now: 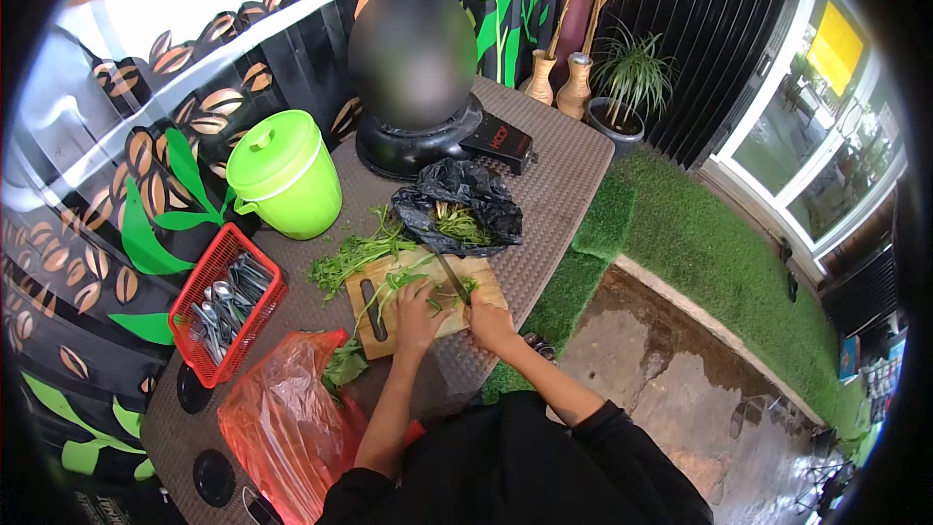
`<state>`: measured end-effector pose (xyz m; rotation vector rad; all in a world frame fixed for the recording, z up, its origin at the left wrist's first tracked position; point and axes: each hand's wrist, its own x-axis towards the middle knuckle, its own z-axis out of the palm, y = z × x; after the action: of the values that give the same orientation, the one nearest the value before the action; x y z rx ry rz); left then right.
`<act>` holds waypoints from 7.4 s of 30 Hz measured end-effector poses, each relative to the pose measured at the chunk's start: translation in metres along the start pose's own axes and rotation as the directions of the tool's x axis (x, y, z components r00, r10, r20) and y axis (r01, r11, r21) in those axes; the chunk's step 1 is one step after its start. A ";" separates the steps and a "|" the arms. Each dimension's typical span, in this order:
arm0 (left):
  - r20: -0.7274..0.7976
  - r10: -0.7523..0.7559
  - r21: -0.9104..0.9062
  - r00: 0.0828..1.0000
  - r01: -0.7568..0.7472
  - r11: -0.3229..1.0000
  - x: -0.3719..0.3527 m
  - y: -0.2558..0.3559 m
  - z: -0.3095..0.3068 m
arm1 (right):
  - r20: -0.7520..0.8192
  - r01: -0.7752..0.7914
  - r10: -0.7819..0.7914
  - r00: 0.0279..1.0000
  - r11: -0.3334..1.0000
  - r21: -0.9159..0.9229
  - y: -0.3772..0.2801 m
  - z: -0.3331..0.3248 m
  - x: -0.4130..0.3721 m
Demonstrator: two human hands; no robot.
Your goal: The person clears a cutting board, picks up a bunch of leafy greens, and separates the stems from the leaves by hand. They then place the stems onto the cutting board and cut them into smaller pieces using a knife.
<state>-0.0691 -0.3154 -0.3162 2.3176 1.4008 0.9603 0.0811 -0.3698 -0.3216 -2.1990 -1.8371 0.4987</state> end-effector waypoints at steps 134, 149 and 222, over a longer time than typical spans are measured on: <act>-0.005 0.048 -0.199 0.999 -0.048 0.979 -0.006 0.001 0.042 | 0.021 -0.081 0.079 0.997 0.995 0.057 -0.018 -0.002 0.006; -0.174 -0.037 -0.033 0.984 0.032 0.999 0.009 -0.023 0.014 | 0.060 -0.112 0.110 0.992 0.993 0.031 -0.007 0.004 -0.003; 0.432 0.132 -0.492 0.892 0.110 0.864 0.043 -0.012 0.000 | 0.105 -0.040 0.036 0.994 0.999 0.036 0.007 -0.010 -0.006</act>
<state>-0.0638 -0.2721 -0.3054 1.9680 0.8192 0.6240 0.0904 -0.3767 -0.3149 -2.2261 -1.8237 0.6625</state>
